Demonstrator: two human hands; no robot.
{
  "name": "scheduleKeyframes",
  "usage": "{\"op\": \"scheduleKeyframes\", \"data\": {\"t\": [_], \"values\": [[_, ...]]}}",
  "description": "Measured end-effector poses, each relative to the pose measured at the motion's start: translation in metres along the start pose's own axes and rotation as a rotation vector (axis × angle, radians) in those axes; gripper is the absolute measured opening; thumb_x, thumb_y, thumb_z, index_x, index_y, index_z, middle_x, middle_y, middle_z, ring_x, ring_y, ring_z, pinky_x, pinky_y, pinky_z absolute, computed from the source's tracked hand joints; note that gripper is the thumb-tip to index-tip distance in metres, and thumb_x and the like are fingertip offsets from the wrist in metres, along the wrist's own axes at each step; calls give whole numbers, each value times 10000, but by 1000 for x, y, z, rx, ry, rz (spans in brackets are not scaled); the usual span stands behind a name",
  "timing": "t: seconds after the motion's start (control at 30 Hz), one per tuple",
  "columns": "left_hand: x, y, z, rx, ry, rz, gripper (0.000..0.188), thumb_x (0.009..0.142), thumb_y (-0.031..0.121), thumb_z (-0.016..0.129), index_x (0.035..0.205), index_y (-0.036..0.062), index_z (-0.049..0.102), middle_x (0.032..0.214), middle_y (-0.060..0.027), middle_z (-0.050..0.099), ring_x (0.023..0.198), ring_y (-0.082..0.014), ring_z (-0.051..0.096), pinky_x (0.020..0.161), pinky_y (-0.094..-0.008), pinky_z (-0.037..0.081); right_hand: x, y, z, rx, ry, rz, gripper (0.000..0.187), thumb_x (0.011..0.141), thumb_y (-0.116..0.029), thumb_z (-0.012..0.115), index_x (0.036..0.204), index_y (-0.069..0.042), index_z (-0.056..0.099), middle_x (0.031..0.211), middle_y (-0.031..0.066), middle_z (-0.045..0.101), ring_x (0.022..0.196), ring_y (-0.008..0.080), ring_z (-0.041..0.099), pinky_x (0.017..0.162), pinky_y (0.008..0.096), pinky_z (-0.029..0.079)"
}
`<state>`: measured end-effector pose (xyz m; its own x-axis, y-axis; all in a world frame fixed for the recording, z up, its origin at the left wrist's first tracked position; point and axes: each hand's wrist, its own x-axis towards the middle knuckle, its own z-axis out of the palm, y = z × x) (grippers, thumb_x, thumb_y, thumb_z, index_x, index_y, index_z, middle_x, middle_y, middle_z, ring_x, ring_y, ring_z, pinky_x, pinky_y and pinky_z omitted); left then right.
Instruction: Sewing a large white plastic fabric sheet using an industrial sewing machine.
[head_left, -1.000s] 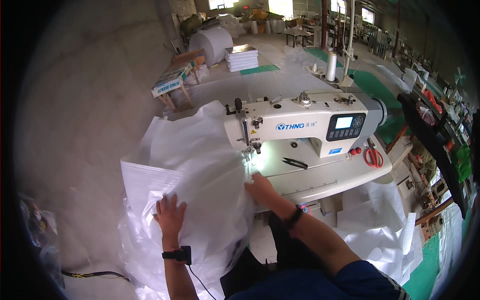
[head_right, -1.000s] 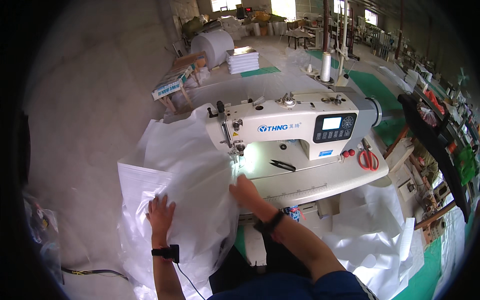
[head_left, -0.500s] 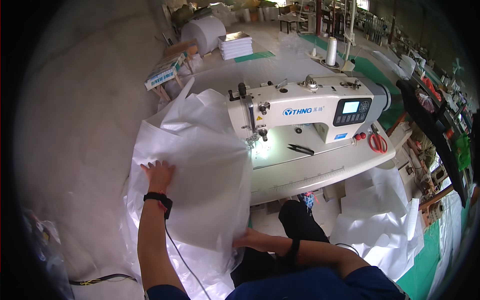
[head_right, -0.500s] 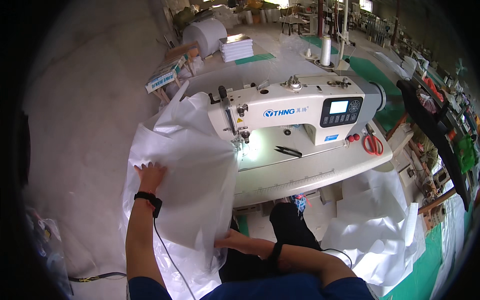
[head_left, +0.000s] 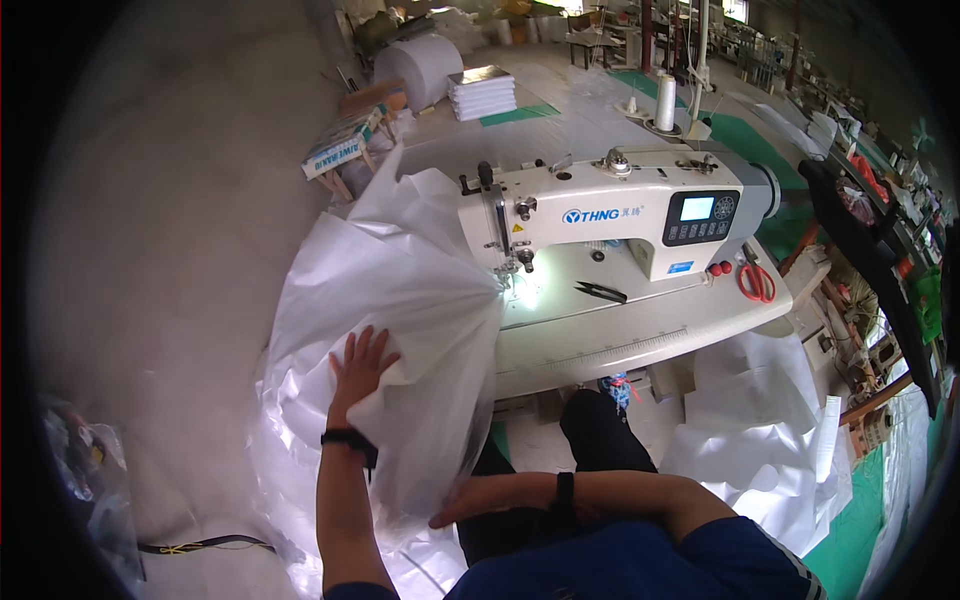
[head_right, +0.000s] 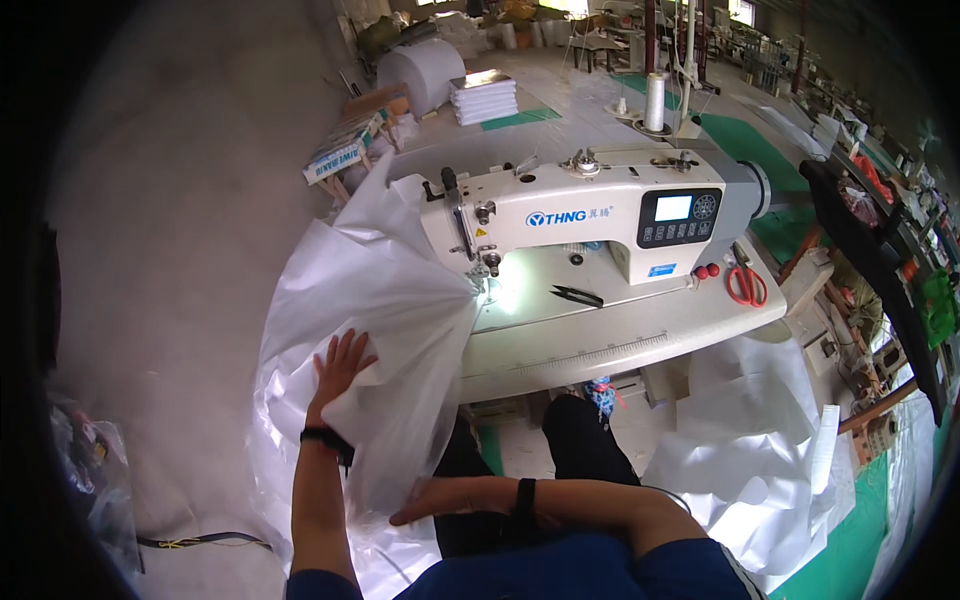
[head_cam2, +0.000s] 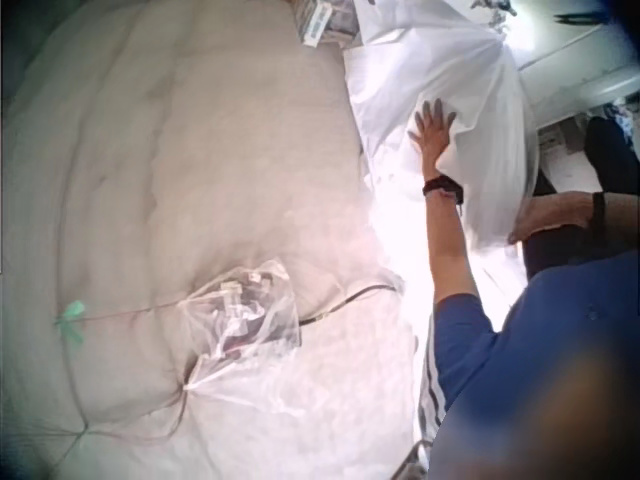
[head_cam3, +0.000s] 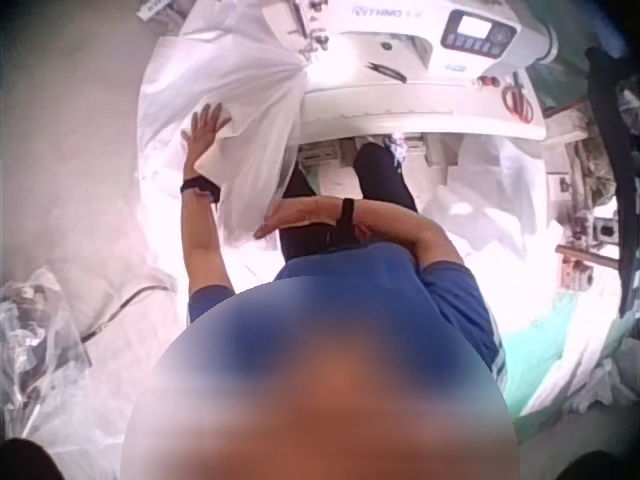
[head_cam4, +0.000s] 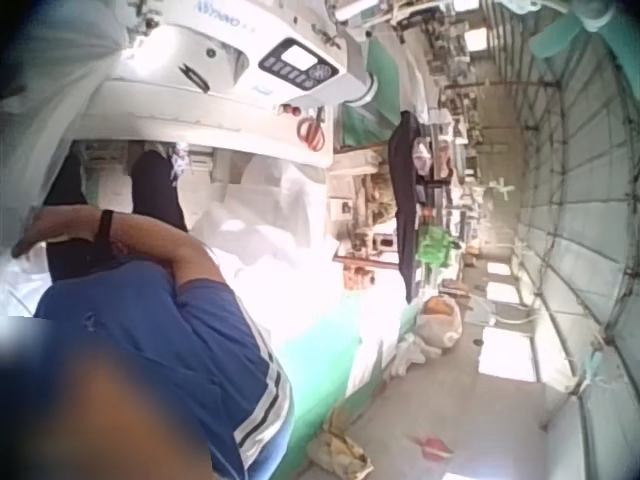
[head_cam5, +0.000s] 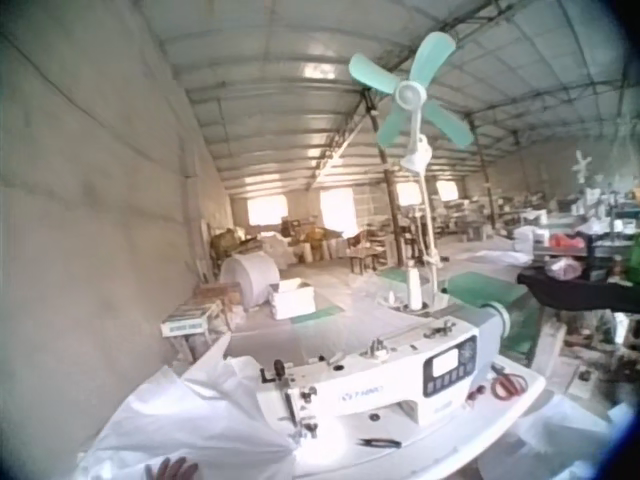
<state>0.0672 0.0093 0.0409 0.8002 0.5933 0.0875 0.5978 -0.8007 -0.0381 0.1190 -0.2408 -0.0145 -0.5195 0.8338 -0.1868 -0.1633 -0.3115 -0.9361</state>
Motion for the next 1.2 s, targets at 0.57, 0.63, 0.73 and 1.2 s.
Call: {"op": "scheduleKeyframes", "data": {"t": [0.57,0.63,0.73,1.2], "values": [[-121,136,-49,61,411,11,243,802,242,605,966,64,621,950,-108,618,896,-286,586,834,-399,432,-87,-29,-46,-224,1113,-1,379,876,-342,555,871,36,584,731,168,636,655,243,646,616,357,512],[-136,108,-29,33,347,-76,214,787,207,600,950,69,608,936,-89,608,878,-275,581,825,-407,425,-78,-26,-48,-271,1103,10,349,870,-319,559,881,28,587,736,183,634,657,277,645,625,376,510],[-147,83,-47,81,413,-132,149,763,144,599,895,75,597,881,-66,598,825,-263,576,772,-414,429,-92,-26,-38,-667,1200,-31,274,863,-269,555,887,0,604,768,214,627,711,357,625,666,416,494],[-201,130,-152,148,305,-65,61,721,50,631,772,79,646,790,-73,544,783,-274,555,653,-377,465,-60,-47,65,144,413,-375,198,935,-185,505,1007,-3,539,803,73,647,780,160,638,783,291,503]]}}
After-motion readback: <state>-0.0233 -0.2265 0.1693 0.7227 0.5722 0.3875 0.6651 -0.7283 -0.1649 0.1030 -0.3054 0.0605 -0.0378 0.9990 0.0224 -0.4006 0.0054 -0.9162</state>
